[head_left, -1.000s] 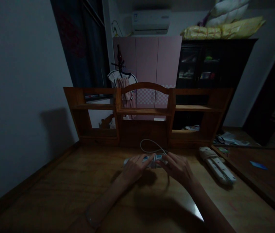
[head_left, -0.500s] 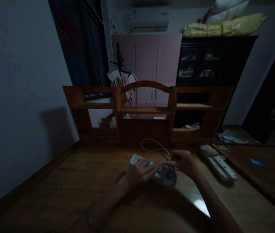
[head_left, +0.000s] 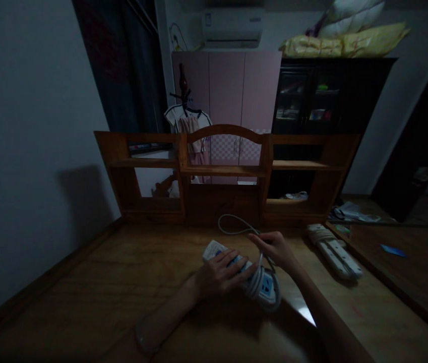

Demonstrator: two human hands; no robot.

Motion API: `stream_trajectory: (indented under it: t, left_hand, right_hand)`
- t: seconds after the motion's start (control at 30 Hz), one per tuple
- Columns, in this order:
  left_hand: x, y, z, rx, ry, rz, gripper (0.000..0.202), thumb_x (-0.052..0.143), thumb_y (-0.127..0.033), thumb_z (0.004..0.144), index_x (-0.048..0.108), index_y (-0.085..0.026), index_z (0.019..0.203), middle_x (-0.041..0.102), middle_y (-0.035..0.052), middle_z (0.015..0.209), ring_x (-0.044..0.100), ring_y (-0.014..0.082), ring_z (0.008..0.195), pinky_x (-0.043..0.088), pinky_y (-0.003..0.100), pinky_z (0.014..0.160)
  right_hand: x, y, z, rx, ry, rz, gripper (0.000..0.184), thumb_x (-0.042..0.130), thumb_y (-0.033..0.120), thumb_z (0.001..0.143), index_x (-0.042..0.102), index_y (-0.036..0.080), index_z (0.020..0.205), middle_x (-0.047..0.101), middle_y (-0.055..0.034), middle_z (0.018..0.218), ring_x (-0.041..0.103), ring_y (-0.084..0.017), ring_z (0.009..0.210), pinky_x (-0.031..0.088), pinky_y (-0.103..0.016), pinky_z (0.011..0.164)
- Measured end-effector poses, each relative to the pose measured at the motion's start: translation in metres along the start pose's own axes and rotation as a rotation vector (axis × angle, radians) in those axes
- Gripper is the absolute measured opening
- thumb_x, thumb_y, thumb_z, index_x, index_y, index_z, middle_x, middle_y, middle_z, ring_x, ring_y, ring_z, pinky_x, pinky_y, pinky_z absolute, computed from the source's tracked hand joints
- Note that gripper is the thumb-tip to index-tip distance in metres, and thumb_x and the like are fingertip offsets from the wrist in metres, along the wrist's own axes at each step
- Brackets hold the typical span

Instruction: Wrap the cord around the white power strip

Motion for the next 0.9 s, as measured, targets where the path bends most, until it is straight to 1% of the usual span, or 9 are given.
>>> stream_trajectory:
  t: [0.1,0.27,0.37,0.5,0.67,0.77,0.9]
  left_hand:
    - [-0.001,0.0,0.0,0.007,-0.012,-0.034,0.046,0.046,-0.023,0.091,0.04,-0.025,0.136,0.052,0.0083,0.132,0.048,0.0241,0.121,0.041,0.043,0.102]
    - [-0.001,0.001,0.003,0.009,-0.007,-0.074,0.048,0.044,-0.021,0.091,0.036,-0.022,0.139,0.052,0.0101,0.131,0.047,0.0231,0.121,0.039,0.044,0.105]
    - [-0.001,0.004,0.004,-0.024,0.002,-0.084,0.049,0.043,-0.018,0.091,0.035,-0.022,0.14,0.055,0.0098,0.126,0.048,0.0222,0.121,0.039,0.044,0.105]
    - [-0.003,0.009,0.003,-0.077,-0.021,-0.073,0.052,0.046,-0.017,0.09,0.034,-0.026,0.14,0.057,0.0083,0.118,0.052,0.0201,0.115,0.04,0.045,0.104]
    - [-0.006,0.007,0.004,-0.053,-0.057,-0.066,0.053,0.049,-0.018,0.089,0.035,-0.032,0.139,0.057,0.0071,0.117,0.052,0.0199,0.113,0.041,0.045,0.103]
    - [-0.01,0.007,0.003,-0.054,-0.07,-0.078,0.051,0.049,-0.019,0.089,0.037,-0.03,0.138,0.057,0.0076,0.117,0.052,0.0202,0.114,0.041,0.045,0.103]
    - [-0.016,0.009,-0.004,-0.111,-0.125,-0.137,0.05,0.049,-0.019,0.089,0.038,-0.026,0.137,0.057,0.0082,0.119,0.051,0.0211,0.116,0.041,0.044,0.102]
  right_hand:
    - [0.005,0.003,-0.001,-0.019,0.014,-0.006,0.055,0.048,0.056,0.085,0.043,0.016,0.048,0.031,0.0043,0.048,0.029,-0.007,0.046,0.02,-0.022,0.043]
    - [0.008,0.006,-0.001,-0.04,0.011,-0.053,0.054,0.045,0.053,0.088,0.041,0.016,0.048,0.033,0.004,0.047,0.031,-0.007,0.046,0.022,-0.022,0.045]
    - [0.007,0.006,-0.002,-0.057,-0.004,-0.07,0.055,0.044,0.053,0.089,0.04,0.017,0.048,0.033,0.0039,0.046,0.032,-0.007,0.046,0.023,-0.022,0.045]
    - [0.007,0.006,-0.003,-0.066,0.0,-0.082,0.055,0.042,0.052,0.09,0.041,0.016,0.048,0.033,0.0039,0.047,0.032,-0.007,0.046,0.023,-0.022,0.046]
    - [0.01,0.002,-0.003,-0.056,0.023,-0.097,0.054,0.042,0.05,0.091,0.044,0.016,0.049,0.035,0.0039,0.047,0.035,-0.008,0.047,0.025,-0.021,0.047]
    - [0.015,0.001,-0.004,-0.052,0.038,-0.108,0.055,0.042,0.05,0.091,0.047,0.015,0.048,0.039,0.0037,0.046,0.037,-0.008,0.046,0.027,-0.021,0.048]
    - [0.028,-0.003,-0.004,-0.024,0.078,-0.098,0.057,0.039,0.05,0.092,0.053,0.015,0.05,0.046,0.002,0.046,0.044,-0.009,0.046,0.031,-0.021,0.051]
Point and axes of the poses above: each hand's wrist, its own z-axis towards the middle knuckle, its own x-axis out of the palm, y = z × x, the point moved 8 cm from there along z, towards the middle knuckle
